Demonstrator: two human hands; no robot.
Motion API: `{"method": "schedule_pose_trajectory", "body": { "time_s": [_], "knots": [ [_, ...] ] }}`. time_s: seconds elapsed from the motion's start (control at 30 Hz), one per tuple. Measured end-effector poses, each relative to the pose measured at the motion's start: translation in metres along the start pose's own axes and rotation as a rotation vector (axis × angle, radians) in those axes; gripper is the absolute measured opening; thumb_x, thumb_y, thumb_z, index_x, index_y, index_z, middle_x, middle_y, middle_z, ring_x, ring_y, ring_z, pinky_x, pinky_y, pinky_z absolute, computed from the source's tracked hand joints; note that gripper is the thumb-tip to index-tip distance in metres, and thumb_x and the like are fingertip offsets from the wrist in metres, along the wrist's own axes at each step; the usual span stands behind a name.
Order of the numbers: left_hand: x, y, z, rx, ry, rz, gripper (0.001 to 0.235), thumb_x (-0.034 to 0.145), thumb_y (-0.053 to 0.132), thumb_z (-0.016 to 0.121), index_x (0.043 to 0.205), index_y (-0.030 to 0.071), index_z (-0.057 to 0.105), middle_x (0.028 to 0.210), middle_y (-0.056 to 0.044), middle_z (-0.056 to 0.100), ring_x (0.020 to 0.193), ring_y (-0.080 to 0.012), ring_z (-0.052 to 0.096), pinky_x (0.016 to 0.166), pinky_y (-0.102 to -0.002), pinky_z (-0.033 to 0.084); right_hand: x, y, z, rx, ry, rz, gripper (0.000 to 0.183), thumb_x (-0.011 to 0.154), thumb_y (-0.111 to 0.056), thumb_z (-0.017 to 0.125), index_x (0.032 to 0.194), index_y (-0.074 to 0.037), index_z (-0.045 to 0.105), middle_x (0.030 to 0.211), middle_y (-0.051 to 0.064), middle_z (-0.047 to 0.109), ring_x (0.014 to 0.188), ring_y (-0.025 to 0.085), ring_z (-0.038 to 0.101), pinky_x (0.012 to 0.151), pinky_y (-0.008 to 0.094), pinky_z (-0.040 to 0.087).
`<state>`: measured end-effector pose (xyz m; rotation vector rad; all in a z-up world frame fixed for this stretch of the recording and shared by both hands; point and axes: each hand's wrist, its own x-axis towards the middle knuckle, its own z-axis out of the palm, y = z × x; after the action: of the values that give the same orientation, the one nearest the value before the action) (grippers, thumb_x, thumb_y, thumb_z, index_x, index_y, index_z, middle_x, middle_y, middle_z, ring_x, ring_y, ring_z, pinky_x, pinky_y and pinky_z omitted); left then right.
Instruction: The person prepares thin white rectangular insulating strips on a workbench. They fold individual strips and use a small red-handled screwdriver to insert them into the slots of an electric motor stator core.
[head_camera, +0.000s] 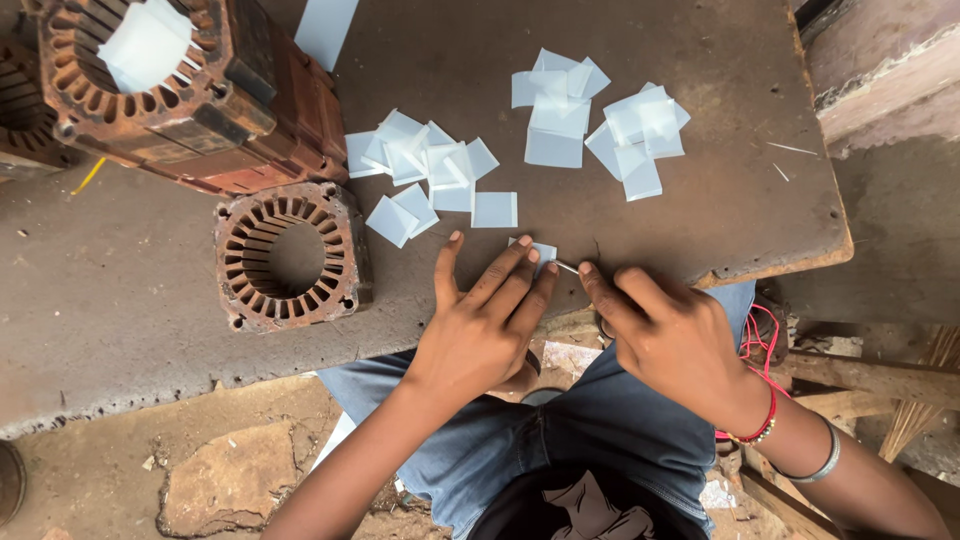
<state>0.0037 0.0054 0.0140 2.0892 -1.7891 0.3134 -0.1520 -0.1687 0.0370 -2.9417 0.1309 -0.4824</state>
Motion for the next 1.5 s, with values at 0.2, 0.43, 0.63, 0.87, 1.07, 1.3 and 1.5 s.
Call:
{"method": "schedule_pose_trajectory", "body": {
  "time_s": [0.2,0.43,0.63,0.87,1.07,1.3,1.5],
  "knots": [
    [-0.001,0.0,-0.004,-0.06,-0.006,-0.015,0.051,0.077,0.022,0.07,0.126,0.007,0.07,0.135,-0.013,0.068,0.138,-0.0249,0.056,0.116,-0.071,0.024,0.005,0.007,-0.005,-0.05,-0.038,-0.111,0.059,0.07,0.0,0.069,0.129,-0.005,0.071,0.086,0.003,0.054,0.072,0.019,0.063,0.056,0.033,0.055],
    [-0.002,-0.001,0.0,-0.03,-0.047,-0.039,0.048,0.088,0.026,0.071,0.133,0.009,0.068,0.138,-0.009,0.063,0.141,-0.023,0.053,0.12,-0.071,0.023,0.012,-0.003,-0.002,-0.305,-0.096,-0.105,0.049,0.077,-0.007,0.069,0.126,-0.001,0.071,0.087,0.004,0.057,0.067,0.016,0.061,0.05,0.028,0.054],
    [0.008,0.003,-0.005,-0.094,-0.061,-0.112,0.048,0.099,0.028,0.065,0.141,0.007,0.065,0.141,-0.01,0.053,0.146,-0.0279,0.039,0.118,-0.074,0.015,0.008,0.025,-0.009,-0.264,-0.175,-0.391,0.053,0.074,-0.009,0.067,0.126,0.0,0.071,0.086,0.001,0.057,0.066,0.016,0.061,0.052,0.027,0.055],
    [0.024,0.0,-0.01,-0.178,-0.015,-0.132,0.034,0.09,0.022,0.066,0.119,0.006,0.075,0.137,-0.01,0.055,0.144,-0.0314,0.04,0.116,-0.075,0.013,0.01,0.037,-0.011,-0.071,-0.23,-0.335,0.05,0.076,-0.011,0.068,0.127,-0.007,0.07,0.088,0.001,0.059,0.071,0.018,0.066,0.053,0.034,0.057],
    [0.024,0.006,-0.003,-0.173,0.026,-0.162,0.03,0.097,0.022,0.064,0.12,0.005,0.074,0.133,-0.009,0.058,0.142,-0.0291,0.045,0.118,-0.072,0.014,-0.002,0.026,-0.008,0.05,-0.04,-0.257,0.051,0.077,-0.007,0.07,0.129,-0.004,0.068,0.093,0.005,0.057,0.074,0.022,0.064,0.061,0.037,0.057],
    [0.015,0.005,-0.001,-0.135,0.002,-0.128,0.041,0.097,0.022,0.064,0.133,0.002,0.07,0.131,-0.009,0.059,0.14,-0.0281,0.047,0.12,-0.069,0.016,0.001,0.011,-0.002,-0.08,-0.103,-0.162,0.051,0.075,-0.004,0.07,0.126,0.0,0.069,0.087,0.006,0.057,0.068,0.019,0.062,0.052,0.032,0.054],
    [0.018,0.002,-0.001,-0.075,-0.014,-0.065,0.041,0.093,0.023,0.069,0.127,0.001,0.072,0.128,-0.01,0.059,0.139,-0.0282,0.047,0.119,-0.071,0.015,0.005,0.029,-0.005,-0.082,-0.196,-0.348,0.051,0.074,-0.008,0.068,0.124,0.0,0.07,0.087,0.003,0.059,0.067,0.018,0.063,0.049,0.031,0.055]
  ]
}}
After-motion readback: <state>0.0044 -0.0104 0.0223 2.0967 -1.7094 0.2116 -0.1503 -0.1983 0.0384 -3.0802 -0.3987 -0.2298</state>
